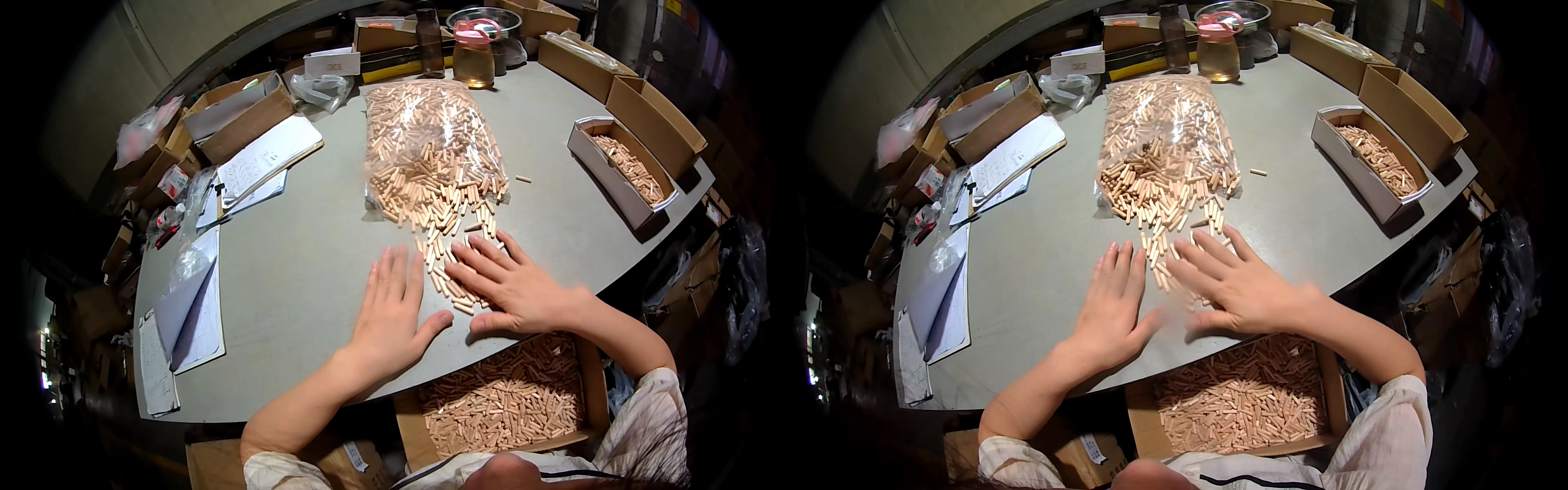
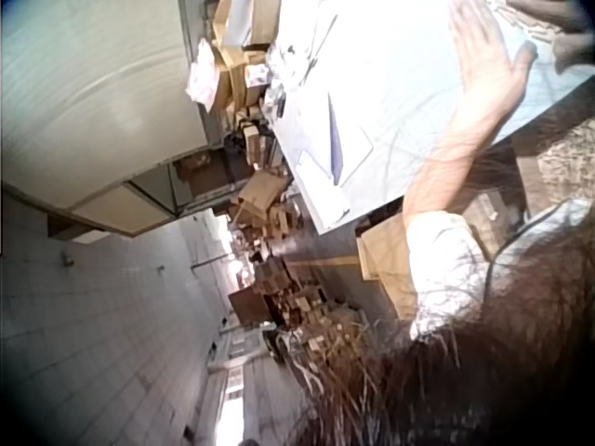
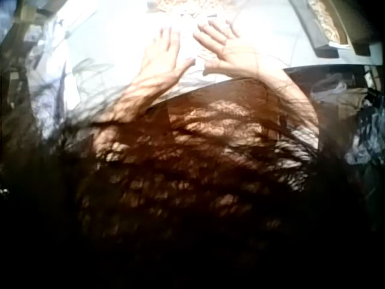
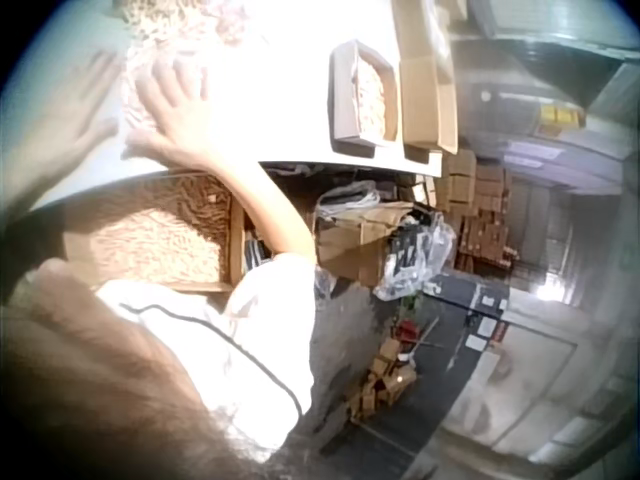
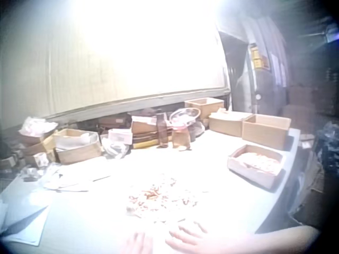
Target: The person sorts small, light-colored cylindrical objects from a plastic bag onto a table and into a cardboard box. They use both hands to pick up the cylinders, separate them, and place them into the box, occasionally spreading them out on the table surface.
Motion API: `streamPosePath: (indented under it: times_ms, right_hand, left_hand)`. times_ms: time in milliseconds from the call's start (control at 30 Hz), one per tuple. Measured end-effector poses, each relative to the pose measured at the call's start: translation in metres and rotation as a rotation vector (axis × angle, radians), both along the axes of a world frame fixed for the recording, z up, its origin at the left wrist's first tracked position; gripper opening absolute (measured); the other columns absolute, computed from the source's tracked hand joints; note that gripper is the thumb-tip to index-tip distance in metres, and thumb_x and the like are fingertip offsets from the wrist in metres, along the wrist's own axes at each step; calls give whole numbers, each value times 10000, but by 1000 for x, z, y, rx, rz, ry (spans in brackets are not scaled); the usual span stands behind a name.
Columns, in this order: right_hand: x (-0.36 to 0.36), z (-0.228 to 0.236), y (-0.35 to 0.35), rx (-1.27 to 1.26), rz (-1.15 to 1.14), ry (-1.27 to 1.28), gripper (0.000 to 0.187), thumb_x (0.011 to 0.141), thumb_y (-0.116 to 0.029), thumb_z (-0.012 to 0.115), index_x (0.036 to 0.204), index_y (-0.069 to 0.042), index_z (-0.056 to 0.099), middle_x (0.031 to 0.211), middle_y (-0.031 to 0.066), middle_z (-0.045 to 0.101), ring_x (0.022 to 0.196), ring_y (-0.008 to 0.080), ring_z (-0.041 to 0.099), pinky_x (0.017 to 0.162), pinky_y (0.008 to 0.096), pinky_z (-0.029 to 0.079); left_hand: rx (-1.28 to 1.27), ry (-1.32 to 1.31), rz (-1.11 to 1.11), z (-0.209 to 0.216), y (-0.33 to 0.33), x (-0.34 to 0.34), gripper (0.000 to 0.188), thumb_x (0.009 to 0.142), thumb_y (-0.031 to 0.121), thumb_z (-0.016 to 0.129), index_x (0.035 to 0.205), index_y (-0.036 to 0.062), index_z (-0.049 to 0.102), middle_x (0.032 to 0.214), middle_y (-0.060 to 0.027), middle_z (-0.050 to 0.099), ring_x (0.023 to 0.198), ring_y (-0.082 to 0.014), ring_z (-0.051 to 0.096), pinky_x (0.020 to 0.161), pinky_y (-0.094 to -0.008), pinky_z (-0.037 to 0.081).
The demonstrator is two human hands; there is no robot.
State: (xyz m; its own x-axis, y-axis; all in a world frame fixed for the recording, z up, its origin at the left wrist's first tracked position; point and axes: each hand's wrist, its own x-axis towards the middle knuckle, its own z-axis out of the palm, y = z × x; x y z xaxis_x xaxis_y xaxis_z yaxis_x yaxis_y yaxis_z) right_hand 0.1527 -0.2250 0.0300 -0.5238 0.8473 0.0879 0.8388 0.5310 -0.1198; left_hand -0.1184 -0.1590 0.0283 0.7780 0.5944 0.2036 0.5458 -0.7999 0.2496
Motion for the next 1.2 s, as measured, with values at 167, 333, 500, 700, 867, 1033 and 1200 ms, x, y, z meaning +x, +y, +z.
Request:
streamPosePath:
  times_ms: [167, 333, 500, 700, 867, 1033, 1200]
  right_hand:
    - [1, 4, -27, -23, -14, 10, 934, 1000, -798, 395, 1685, -168, 327, 1754, 181, 247, 1620, 439, 196, 1288, 665, 91]
    - [26, 0, -36, -28, -87, 98, 861, 1048, -705, 435, 1683, -135, 318, 1754, 213, 225, 1628, 438, 171, 1298, 637, 76]
    - [52, -4, 4, -117, -302, 554, 680, 1138, -479, 393, 1638, -21, 335, 1686, 252, 350, 1588, 401, 280, 1319, 531, 113]
    - [45, -1, 41, -238, -230, 865, 696, 1161, -532, 322, 1534, 29, 497, 1486, 191, 575, 1462, 310, 461, 1283, 443, 269]
    - [44, 5, 37, -626, -83, 1136, 829, 1135, -639, 232, 1523, 34, 520, 1483, 182, 638, 1451, 292, 546, 1301, 455, 243]
    - [42, 7, 26, -652, -192, 1517, 787, 1118, -640, 352, 1417, 44, 599, 1331, 217, 702, 1325, 291, 638, 1194, 430, 421]
    - [53, 8, 29, -383, -381, 1608, 652, 1124, -559, 417, 1239, 23, 687, 1125, 174, 766, 1118, 228, 722, 1061, 381, 525]
  left_hand:
    - [22, 64, -69, 5, -10, 0, 922, 1036, 531, 605, 1623, -100, 277, 1653, -387, 285, 1577, -540, 215, 1283, -640, 137]
    - [34, 67, -187, 5, -19, 1, 947, 1011, 517, 649, 1608, -122, 286, 1650, -373, 306, 1571, -530, 243, 1263, -657, 189]
    - [-47, -9, -165, 2, -8, 3, 957, 1037, 557, 596, 1606, -137, 266, 1667, -373, 275, 1579, -526, 223, 1293, -595, 173]
    - [-54, 17, -22, -2, 29, -7, 996, 1034, 584, 595, 1613, -143, 236, 1683, -374, 246, 1600, -518, 177, 1317, -543, 153]
    - [-29, 53, -91, 3, 37, -10, 998, 1020, 600, 611, 1626, -109, 256, 1695, -327, 276, 1605, -482, 202, 1315, -541, 164]
    - [-22, 97, -232, 14, 28, -6, 996, 1007, 602, 616, 1644, -74, 258, 1703, -277, 308, 1597, -453, 253, 1311, -563, 166]
    - [4, 134, -306, 19, 11, -1, 1016, 984, 607, 638, 1650, -58, 256, 1690, -273, 332, 1580, -468, 279, 1302, -595, 169]
